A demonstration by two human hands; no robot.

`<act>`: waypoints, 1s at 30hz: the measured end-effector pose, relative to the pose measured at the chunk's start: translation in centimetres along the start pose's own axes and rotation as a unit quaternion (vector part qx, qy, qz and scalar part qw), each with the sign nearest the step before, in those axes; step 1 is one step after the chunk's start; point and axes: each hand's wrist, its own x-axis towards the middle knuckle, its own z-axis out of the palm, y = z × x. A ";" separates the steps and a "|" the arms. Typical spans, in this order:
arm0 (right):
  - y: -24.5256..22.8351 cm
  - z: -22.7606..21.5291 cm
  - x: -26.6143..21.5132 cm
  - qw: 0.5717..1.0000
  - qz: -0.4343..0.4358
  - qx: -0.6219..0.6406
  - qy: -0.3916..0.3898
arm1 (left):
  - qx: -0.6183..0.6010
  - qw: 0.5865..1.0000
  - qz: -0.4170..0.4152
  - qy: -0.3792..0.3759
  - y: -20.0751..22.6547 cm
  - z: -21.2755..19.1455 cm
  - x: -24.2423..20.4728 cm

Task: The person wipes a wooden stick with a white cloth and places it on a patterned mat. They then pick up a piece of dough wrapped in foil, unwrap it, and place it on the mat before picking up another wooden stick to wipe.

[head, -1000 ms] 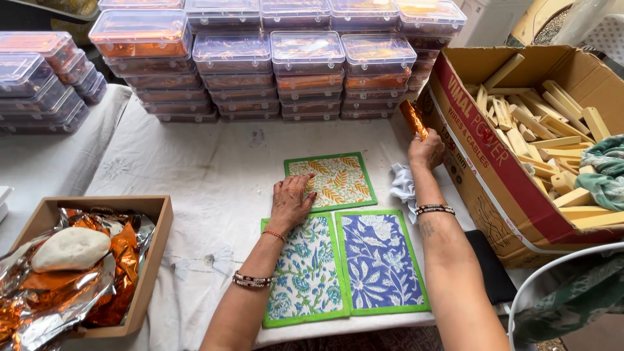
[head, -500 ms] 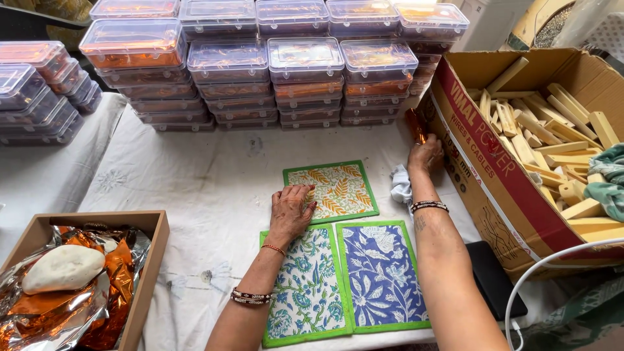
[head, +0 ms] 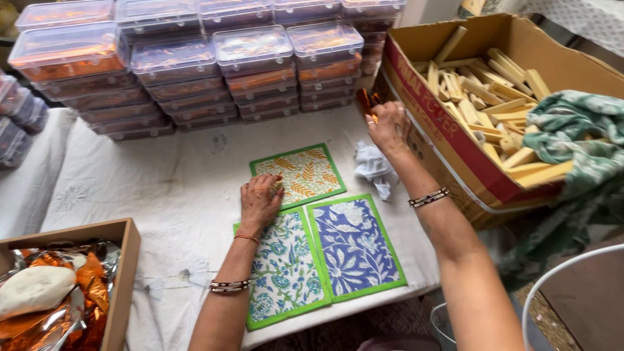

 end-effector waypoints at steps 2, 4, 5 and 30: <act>-1.6 -6.1 1.4 0.999 -0.038 -0.002 -0.015 | -0.008 1.000 0.002 0.000 0.0 0.0 0.0; -2.7 -11.2 2.8 0.997 -0.078 -0.001 -0.031 | -0.015 1.000 0.002 0.000 0.0 0.0 -0.3; -3.0 -13.4 3.7 0.995 -0.084 0.017 -0.052 | -0.019 1.000 -0.002 -0.003 0.1 -0.2 -0.3; 19.5 -13.2 14.5 0.854 0.087 -0.277 -0.432 | -0.017 0.999 -0.026 -0.029 0.5 -0.8 0.1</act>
